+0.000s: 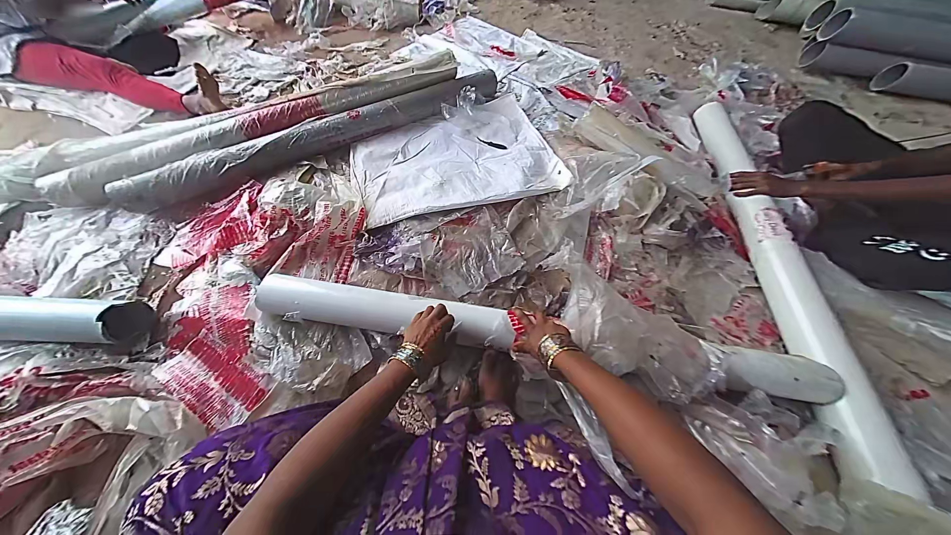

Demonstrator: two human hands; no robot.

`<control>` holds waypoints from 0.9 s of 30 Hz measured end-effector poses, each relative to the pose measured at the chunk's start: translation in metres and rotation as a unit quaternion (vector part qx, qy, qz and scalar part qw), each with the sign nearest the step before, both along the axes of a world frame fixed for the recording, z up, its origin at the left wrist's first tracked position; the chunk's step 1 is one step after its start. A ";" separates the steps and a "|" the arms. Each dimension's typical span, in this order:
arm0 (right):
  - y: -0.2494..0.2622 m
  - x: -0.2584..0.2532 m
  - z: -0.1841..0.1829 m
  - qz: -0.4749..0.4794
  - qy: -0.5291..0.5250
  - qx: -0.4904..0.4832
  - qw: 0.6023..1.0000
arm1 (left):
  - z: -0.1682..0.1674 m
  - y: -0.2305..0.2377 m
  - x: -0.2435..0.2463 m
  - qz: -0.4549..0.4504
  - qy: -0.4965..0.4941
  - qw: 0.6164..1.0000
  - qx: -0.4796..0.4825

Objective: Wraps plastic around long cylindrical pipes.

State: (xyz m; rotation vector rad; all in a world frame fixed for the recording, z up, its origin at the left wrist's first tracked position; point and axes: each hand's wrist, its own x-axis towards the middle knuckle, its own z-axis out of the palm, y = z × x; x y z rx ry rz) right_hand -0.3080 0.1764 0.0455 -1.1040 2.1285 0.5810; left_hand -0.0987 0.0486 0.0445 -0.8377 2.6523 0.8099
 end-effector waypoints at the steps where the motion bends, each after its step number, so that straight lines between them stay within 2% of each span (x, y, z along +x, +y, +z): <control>1: 0.000 0.001 0.000 0.000 0.000 -0.001 1.000 | -0.001 0.004 -0.001 0.036 0.023 0.999 0.007; 3: -0.001 0.003 0.003 0.000 0.000 0.004 1.000 | 0.000 0.008 -0.007 0.081 0.035 0.996 0.024; 7: 0.000 0.003 0.004 -0.004 0.001 0.002 1.000 | -0.004 0.016 -0.021 0.053 -0.032 0.998 -0.007; 11: 0.000 0.002 0.002 -0.002 0.000 0.000 1.000 | -0.008 0.015 -0.026 0.038 -0.044 0.998 -0.023; 15: 0.001 0.001 -0.001 -0.001 0.002 -0.002 1.000 | -0.012 -0.001 -0.014 -0.055 -0.021 0.998 0.030; 18: 0.001 0.001 -0.001 -0.001 0.000 -0.001 1.000 | -0.003 -0.011 -0.007 -0.098 -0.030 0.994 0.046; 21: 0.000 -0.001 0.001 -0.004 -0.005 -0.002 1.000 | 0.007 -0.003 -0.012 -0.045 -0.017 0.999 0.019; 24: 0.001 0.001 0.000 -0.004 -0.006 -0.010 1.000 | 0.003 0.012 -0.017 0.015 0.037 0.999 -0.006; 27: 0.000 0.001 0.000 -0.005 -0.004 -0.007 1.000 | -0.004 0.022 -0.028 0.020 0.028 0.999 -0.028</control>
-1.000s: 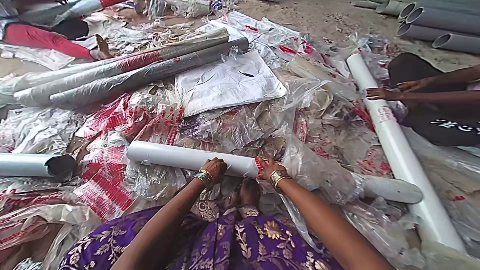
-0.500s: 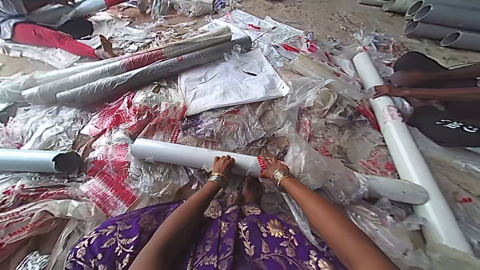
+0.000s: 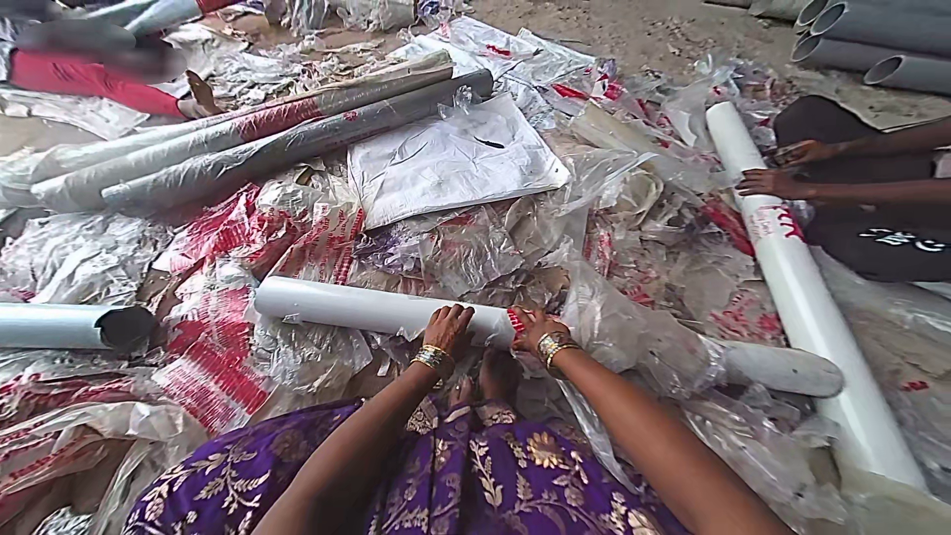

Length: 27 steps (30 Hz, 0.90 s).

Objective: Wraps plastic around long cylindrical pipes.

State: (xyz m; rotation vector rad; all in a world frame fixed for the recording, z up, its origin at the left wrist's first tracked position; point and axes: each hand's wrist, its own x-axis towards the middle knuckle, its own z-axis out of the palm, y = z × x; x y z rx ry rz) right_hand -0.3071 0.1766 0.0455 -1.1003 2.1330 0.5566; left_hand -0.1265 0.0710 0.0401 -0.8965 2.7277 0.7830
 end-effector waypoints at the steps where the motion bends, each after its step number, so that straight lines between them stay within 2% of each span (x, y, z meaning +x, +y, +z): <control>1: 0.000 0.000 -0.001 0.002 0.002 0.000 1.000 | -0.002 0.003 -0.003 -0.003 -0.014 1.000 -0.006; 4: -0.001 0.000 0.001 0.005 0.004 0.005 1.000 | -0.003 0.007 -0.012 0.006 -0.045 0.999 -0.020; 7: 0.000 0.000 0.001 0.003 0.002 0.004 1.000 | -0.002 0.004 -0.020 0.006 -0.088 0.996 0.023; 13: 0.000 -0.001 0.000 0.000 0.001 0.001 1.000 | -0.006 -0.029 0.000 -0.125 -0.046 0.980 0.146; 16: -0.001 -0.002 0.001 -0.003 -0.001 0.001 1.000 | 0.008 -0.022 -0.007 -0.117 -0.075 0.984 0.110; 18: 0.000 -0.001 0.001 0.000 0.002 0.005 1.000 | 0.016 -0.009 -0.010 -0.062 -0.043 0.994 0.074; 21: -0.002 0.001 0.002 0.005 0.005 0.010 1.000 | 0.011 0.004 -0.014 0.002 0.005 0.998 0.055; 27: 0.000 0.000 0.002 0.007 0.007 0.006 1.000 | 0.000 0.021 -0.031 -0.033 -0.052 0.998 0.025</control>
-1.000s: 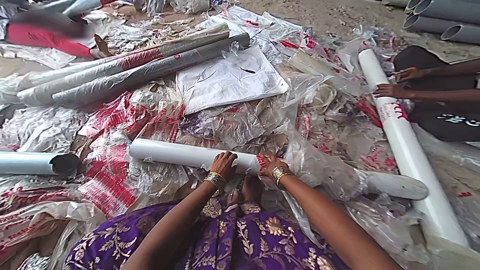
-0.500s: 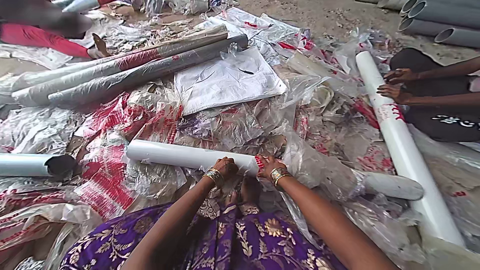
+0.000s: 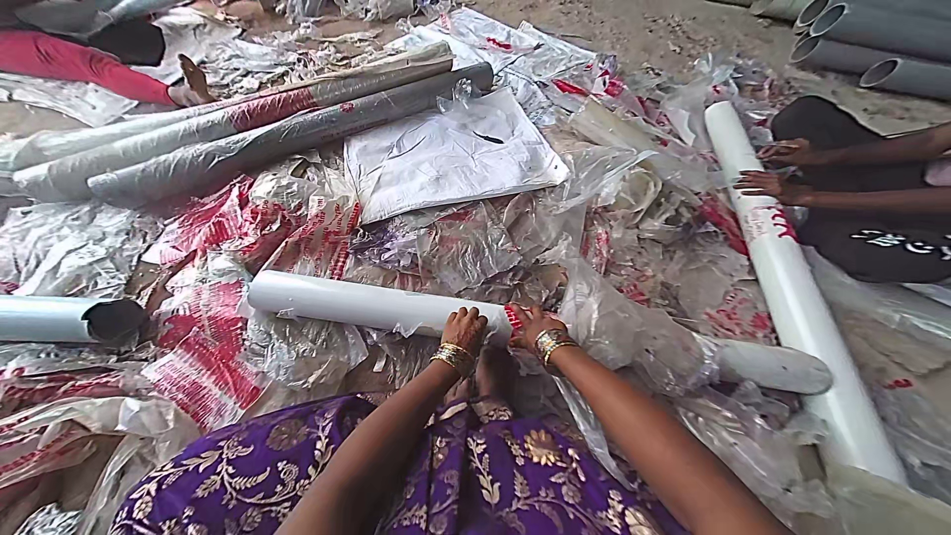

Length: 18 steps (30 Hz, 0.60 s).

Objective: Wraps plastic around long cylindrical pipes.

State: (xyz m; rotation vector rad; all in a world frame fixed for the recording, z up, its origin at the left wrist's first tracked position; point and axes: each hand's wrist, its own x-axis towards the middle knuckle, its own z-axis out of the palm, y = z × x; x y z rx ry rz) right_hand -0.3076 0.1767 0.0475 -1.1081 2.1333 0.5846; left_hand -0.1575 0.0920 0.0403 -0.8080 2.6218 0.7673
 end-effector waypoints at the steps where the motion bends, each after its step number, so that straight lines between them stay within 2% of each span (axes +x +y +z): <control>1: 0.000 0.000 0.000 0.001 0.001 0.002 1.000 | 0.000 -0.001 -0.003 -0.007 -0.011 1.000 0.009; 5: -0.001 0.001 0.000 0.000 -0.001 0.008 1.000 | 0.000 -0.007 0.003 -0.085 -0.026 0.994 0.059; 9: -0.001 0.000 -0.003 -0.001 0.003 0.004 1.000 | 0.001 -0.010 0.017 -0.187 -0.030 0.981 0.043; 11: -0.001 -0.001 -0.003 -0.001 0.001 0.003 1.000 | 0.000 -0.015 0.023 -0.164 0.017 0.986 0.040; 14: 0.000 0.001 -0.002 -0.002 -0.003 0.006 1.000 | -0.024 -0.016 0.042 -0.054 0.158 0.986 0.027; 17: -0.001 -0.001 0.000 -0.004 -0.004 0.002 1.000 | -0.031 -0.005 0.041 -0.014 0.207 0.978 -0.007; 18: -0.001 0.000 0.000 -0.005 -0.006 0.000 1.000 | -0.028 0.000 0.035 -0.013 0.193 0.981 -0.011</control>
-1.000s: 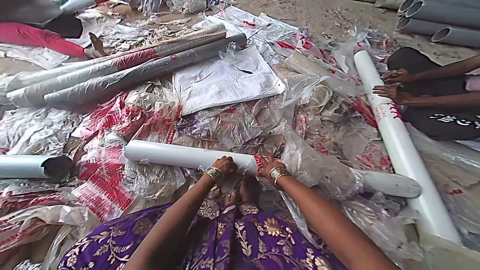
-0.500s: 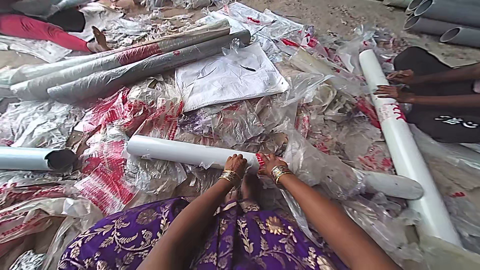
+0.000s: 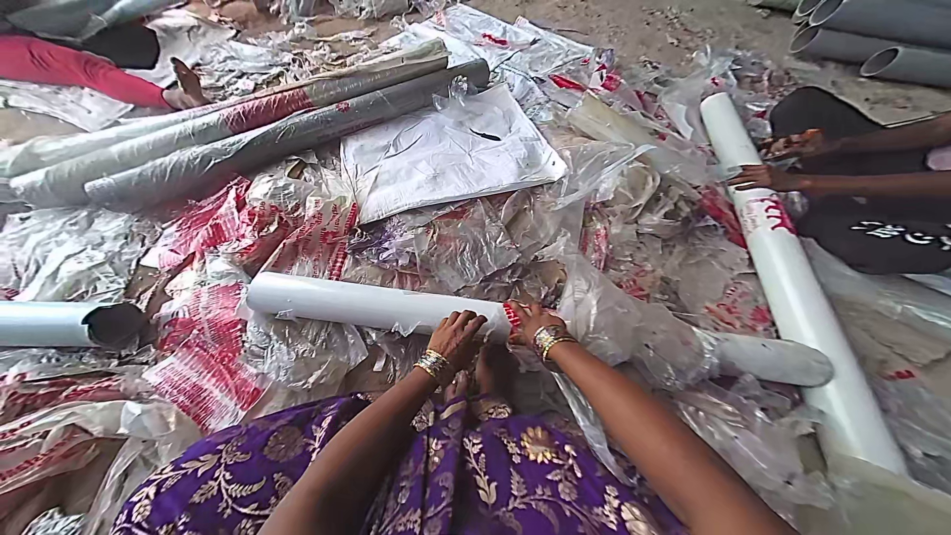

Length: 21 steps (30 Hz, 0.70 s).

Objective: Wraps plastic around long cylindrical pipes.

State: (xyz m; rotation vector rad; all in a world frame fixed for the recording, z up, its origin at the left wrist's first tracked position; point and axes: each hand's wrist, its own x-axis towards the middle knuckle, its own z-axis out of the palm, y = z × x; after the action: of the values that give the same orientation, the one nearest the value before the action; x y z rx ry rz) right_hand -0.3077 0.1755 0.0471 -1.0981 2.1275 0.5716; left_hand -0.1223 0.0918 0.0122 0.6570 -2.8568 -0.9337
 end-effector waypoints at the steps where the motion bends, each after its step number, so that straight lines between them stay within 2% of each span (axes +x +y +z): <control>1: 0.000 0.001 0.000 0.000 -0.001 -0.001 1.000 | 0.004 0.005 -0.007 -0.004 -0.036 0.999 -0.005; 5: 0.001 0.000 0.002 0.004 0.007 -0.001 1.000 | 0.015 0.012 -0.028 -0.016 -0.141 0.990 -0.012; 12: -0.002 -0.009 0.005 -0.002 -0.036 -0.014 0.999 | 0.022 0.000 -0.030 -0.036 -0.196 0.979 0.047; 17: -0.005 -0.011 0.026 -0.001 -0.056 -0.039 0.998 | 0.043 -0.011 -0.034 -0.039 -0.203 0.975 0.076; 21: -0.025 -0.003 0.054 -0.020 -0.051 -0.115 0.992 | 0.050 -0.035 -0.040 -0.043 -0.140 0.987 0.067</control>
State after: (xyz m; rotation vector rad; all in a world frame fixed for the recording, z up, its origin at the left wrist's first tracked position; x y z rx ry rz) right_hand -0.3103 0.1510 0.1009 -1.1800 2.1596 0.2494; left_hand -0.1621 0.0568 0.0620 0.7364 -3.1091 -1.1399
